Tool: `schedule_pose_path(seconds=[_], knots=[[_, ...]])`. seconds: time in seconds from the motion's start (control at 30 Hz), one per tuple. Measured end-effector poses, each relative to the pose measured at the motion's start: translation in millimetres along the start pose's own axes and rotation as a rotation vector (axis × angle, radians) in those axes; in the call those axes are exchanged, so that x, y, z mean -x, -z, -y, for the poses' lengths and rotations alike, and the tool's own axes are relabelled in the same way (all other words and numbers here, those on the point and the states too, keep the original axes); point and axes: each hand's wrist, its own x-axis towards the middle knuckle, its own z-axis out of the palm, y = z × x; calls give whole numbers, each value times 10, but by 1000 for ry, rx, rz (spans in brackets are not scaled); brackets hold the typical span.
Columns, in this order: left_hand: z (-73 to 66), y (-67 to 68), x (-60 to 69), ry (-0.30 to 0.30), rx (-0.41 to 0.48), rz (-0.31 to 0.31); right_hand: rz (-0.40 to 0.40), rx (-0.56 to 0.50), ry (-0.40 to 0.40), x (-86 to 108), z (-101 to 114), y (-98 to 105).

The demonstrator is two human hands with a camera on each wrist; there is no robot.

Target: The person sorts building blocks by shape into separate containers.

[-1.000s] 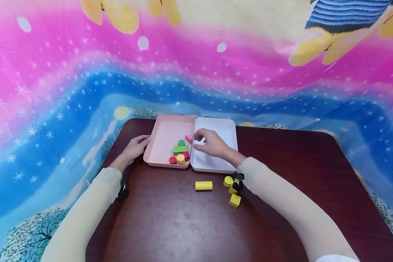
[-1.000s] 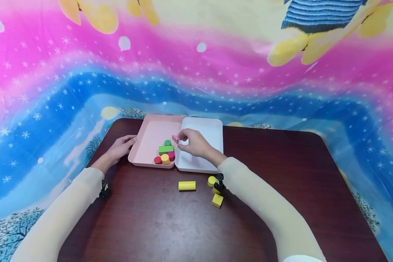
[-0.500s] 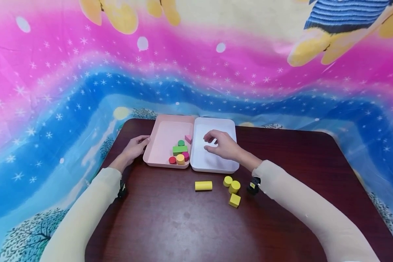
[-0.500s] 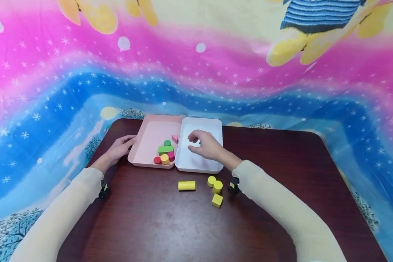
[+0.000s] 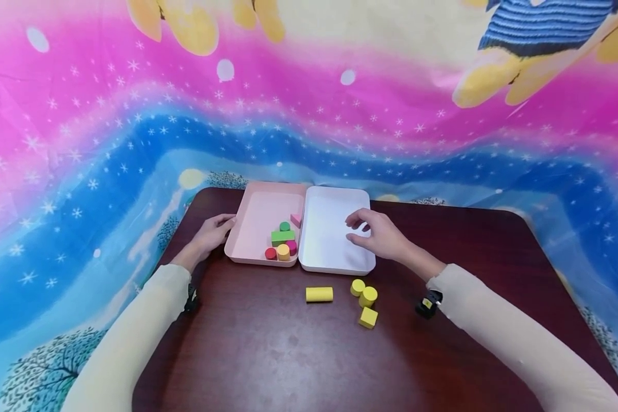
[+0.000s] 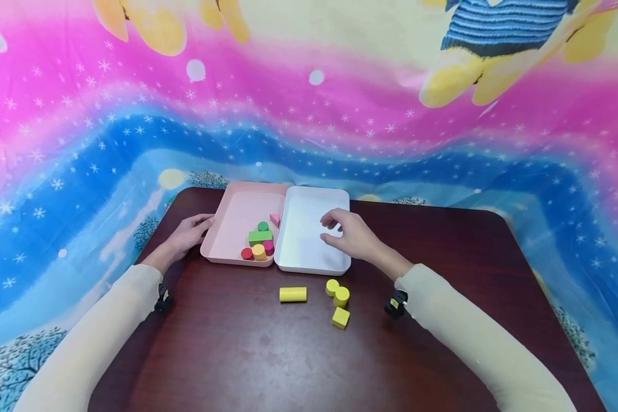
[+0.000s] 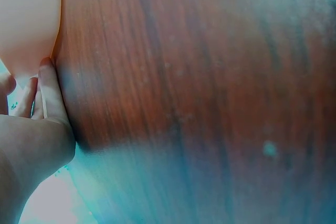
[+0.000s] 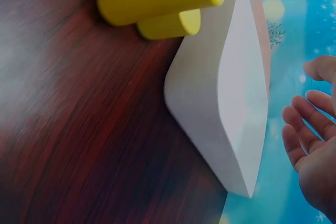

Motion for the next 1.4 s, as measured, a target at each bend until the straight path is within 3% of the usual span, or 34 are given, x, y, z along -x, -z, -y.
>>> schedule_pose_path(seconds=[0.33,0.57,0.77,1.2,1.4], knots=[[4,-28,10,4,8,12,-42,46,-25,296,-121,178],[46,14,56,20,20,-1,-77,0,-55,374,-259,143],[31,6,48,-3,5,8,-144,-22,-79,456,-389,129],[19,-10,-11,1,0,-6,-254,-211,-219,392,-629,15],[35,15,-11,4,-16,-14,-257,-372,-296,319,-743,-88]])
